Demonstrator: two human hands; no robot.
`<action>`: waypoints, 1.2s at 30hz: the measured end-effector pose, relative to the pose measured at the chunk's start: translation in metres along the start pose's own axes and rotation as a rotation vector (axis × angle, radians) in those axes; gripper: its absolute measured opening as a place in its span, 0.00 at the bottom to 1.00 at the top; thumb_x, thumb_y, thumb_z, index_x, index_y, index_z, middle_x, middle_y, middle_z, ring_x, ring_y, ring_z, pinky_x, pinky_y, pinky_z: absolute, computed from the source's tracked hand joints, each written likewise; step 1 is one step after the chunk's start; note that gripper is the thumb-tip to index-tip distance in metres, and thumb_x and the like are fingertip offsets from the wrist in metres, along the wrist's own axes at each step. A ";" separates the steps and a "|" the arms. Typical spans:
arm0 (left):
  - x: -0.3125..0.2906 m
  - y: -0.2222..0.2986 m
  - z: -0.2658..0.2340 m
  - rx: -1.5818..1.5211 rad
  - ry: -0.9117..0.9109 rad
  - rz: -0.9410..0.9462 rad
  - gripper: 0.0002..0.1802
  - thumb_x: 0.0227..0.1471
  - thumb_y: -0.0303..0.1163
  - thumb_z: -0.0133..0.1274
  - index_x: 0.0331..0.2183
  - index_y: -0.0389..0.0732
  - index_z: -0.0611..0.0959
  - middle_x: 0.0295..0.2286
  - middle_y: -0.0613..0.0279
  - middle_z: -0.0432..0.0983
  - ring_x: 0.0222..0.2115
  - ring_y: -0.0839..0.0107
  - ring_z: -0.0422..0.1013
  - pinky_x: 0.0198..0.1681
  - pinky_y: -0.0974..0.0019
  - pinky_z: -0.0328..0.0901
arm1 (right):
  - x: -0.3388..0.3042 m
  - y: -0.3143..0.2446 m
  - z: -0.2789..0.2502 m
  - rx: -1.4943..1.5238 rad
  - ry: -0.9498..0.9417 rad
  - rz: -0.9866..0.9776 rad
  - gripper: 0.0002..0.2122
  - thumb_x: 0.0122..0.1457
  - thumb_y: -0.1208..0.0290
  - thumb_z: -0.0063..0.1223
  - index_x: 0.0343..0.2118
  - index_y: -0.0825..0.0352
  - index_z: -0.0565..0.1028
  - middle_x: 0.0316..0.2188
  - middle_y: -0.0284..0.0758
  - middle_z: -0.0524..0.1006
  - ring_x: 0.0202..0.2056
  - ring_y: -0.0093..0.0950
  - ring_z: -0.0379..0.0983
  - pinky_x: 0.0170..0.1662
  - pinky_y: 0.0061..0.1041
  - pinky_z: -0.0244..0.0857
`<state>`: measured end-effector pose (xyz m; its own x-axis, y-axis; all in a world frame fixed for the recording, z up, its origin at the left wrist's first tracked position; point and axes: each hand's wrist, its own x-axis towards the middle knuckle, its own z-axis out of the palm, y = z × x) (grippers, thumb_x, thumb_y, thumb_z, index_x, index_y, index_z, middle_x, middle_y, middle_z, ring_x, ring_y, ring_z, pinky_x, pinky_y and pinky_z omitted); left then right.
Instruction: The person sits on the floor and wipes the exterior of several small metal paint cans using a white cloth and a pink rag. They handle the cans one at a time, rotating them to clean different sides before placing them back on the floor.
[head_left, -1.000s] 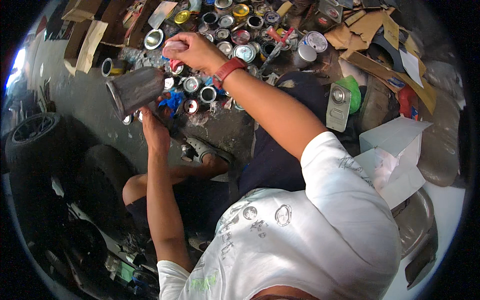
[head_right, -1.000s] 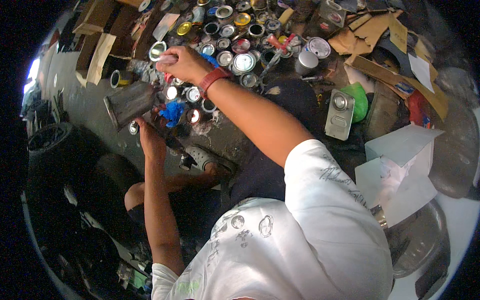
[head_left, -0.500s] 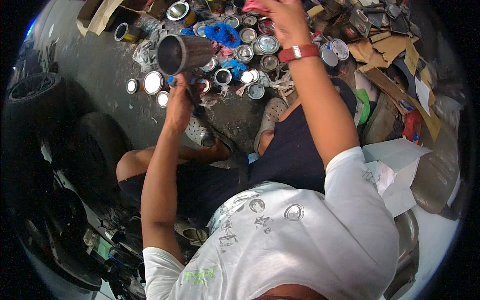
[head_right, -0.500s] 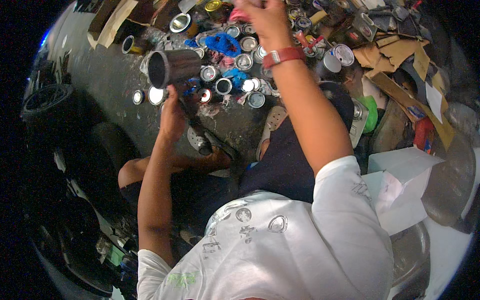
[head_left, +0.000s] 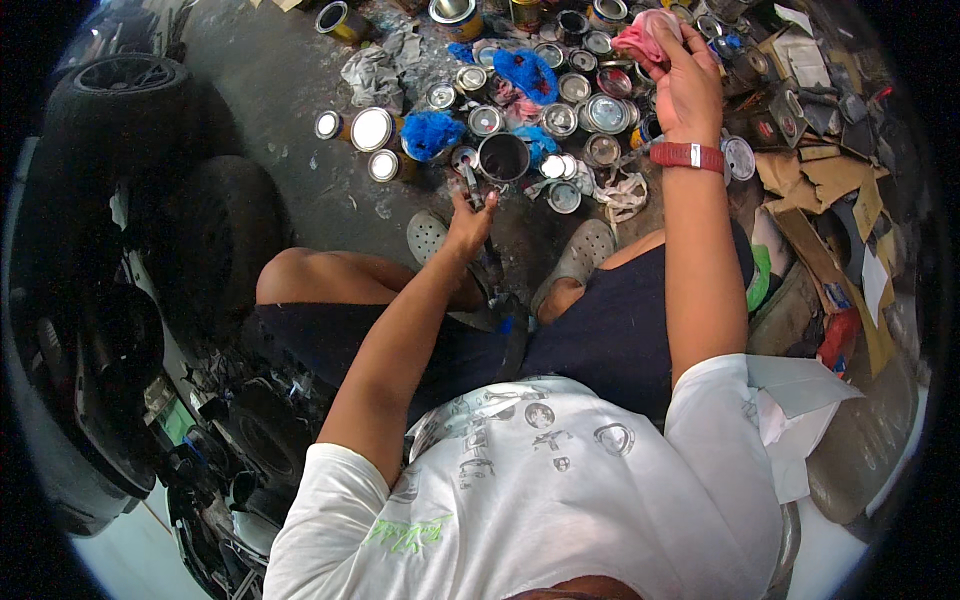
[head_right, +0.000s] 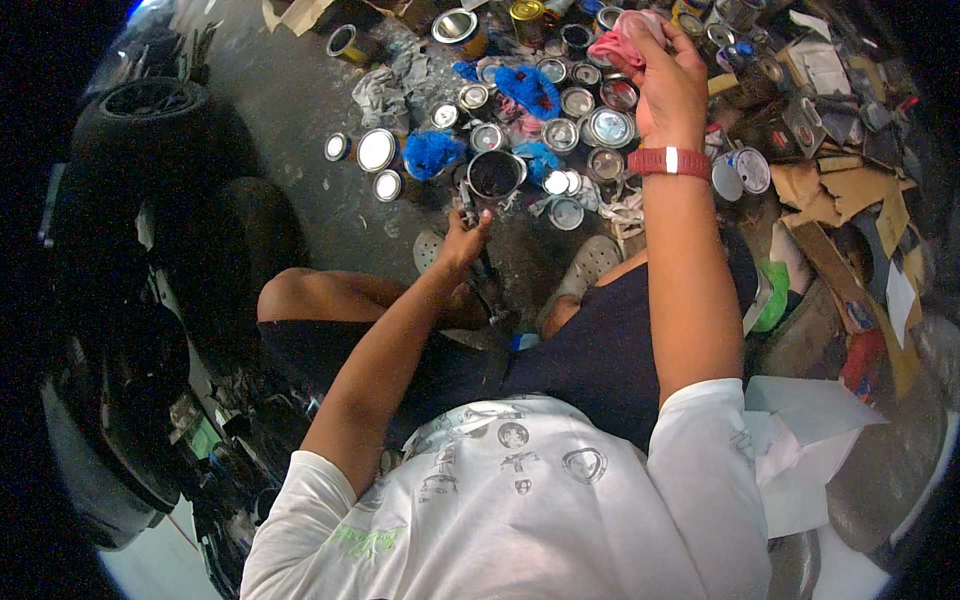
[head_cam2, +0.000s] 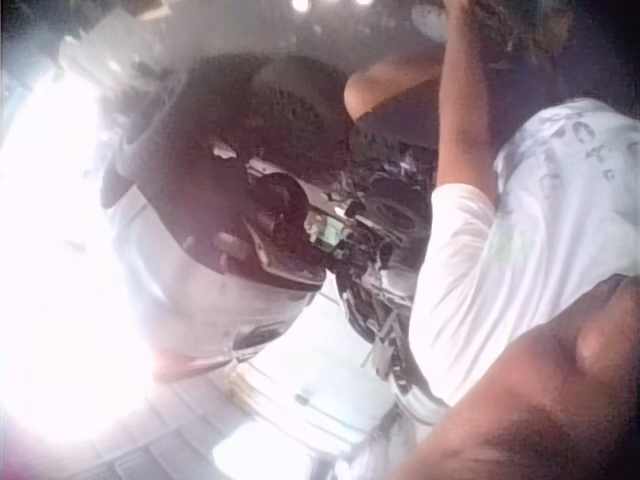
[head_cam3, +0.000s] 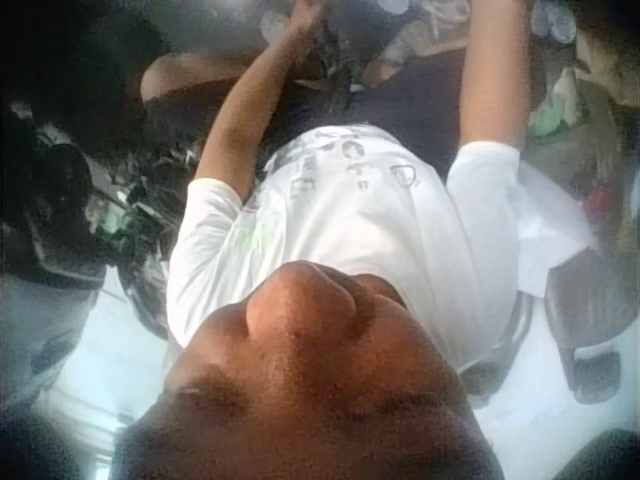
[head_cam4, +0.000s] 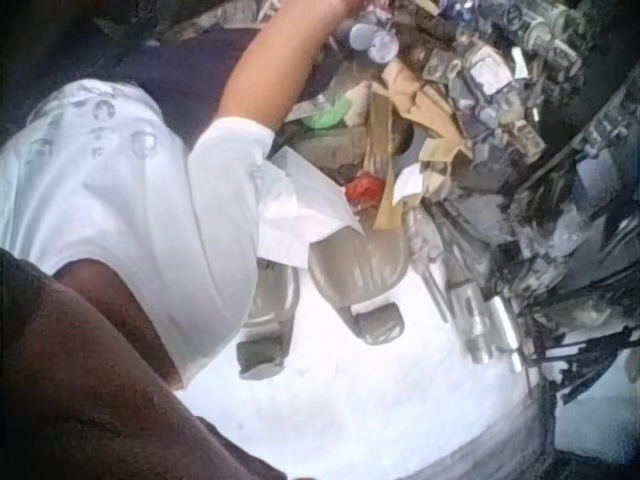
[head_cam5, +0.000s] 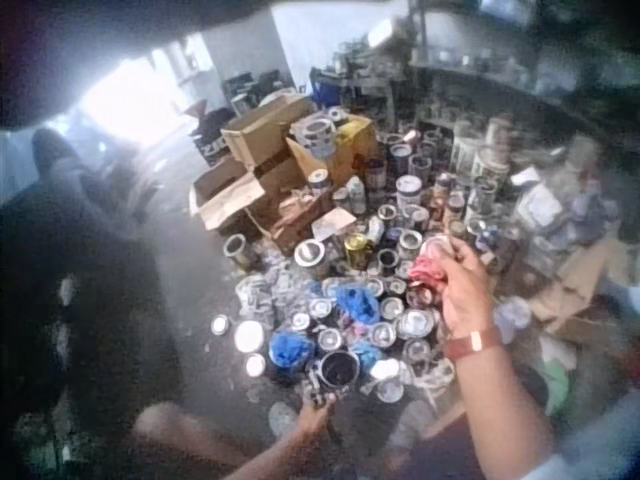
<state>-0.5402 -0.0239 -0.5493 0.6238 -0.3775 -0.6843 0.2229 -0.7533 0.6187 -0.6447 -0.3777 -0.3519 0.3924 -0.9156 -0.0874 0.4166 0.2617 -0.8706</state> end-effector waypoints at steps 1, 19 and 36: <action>0.002 -0.003 0.001 -0.011 -0.011 -0.016 0.55 0.57 0.65 0.62 0.66 0.34 0.58 0.52 0.46 0.76 0.49 0.59 0.76 0.54 0.57 0.68 | 0.002 -0.001 -0.001 0.004 -0.009 -0.016 0.15 0.65 0.72 0.65 0.52 0.70 0.77 0.45 0.37 0.83 0.45 0.29 0.83 0.50 0.36 0.81; -0.022 0.056 -0.015 -0.178 0.042 0.100 0.53 0.53 0.65 0.65 0.62 0.35 0.64 0.46 0.51 0.79 0.42 0.62 0.77 0.50 0.57 0.71 | 0.009 0.016 0.017 -0.061 -0.067 0.046 0.16 0.66 0.73 0.64 0.53 0.69 0.73 0.49 0.39 0.81 0.48 0.31 0.81 0.51 0.37 0.81; -0.060 0.144 -0.018 -0.286 0.154 0.639 0.57 0.51 0.28 0.67 0.70 0.40 0.47 0.61 0.37 0.62 0.62 0.48 0.63 0.68 0.53 0.56 | -0.070 -0.005 0.113 -1.009 -0.704 -0.572 0.12 0.61 0.74 0.61 0.48 0.64 0.81 0.47 0.42 0.82 0.47 0.40 0.81 0.52 0.35 0.73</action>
<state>-0.5322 -0.1005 -0.4120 0.7917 -0.6019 -0.1050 -0.0468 -0.2311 0.9718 -0.5812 -0.2807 -0.2864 0.8277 -0.3913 0.4023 0.0035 -0.7133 -0.7009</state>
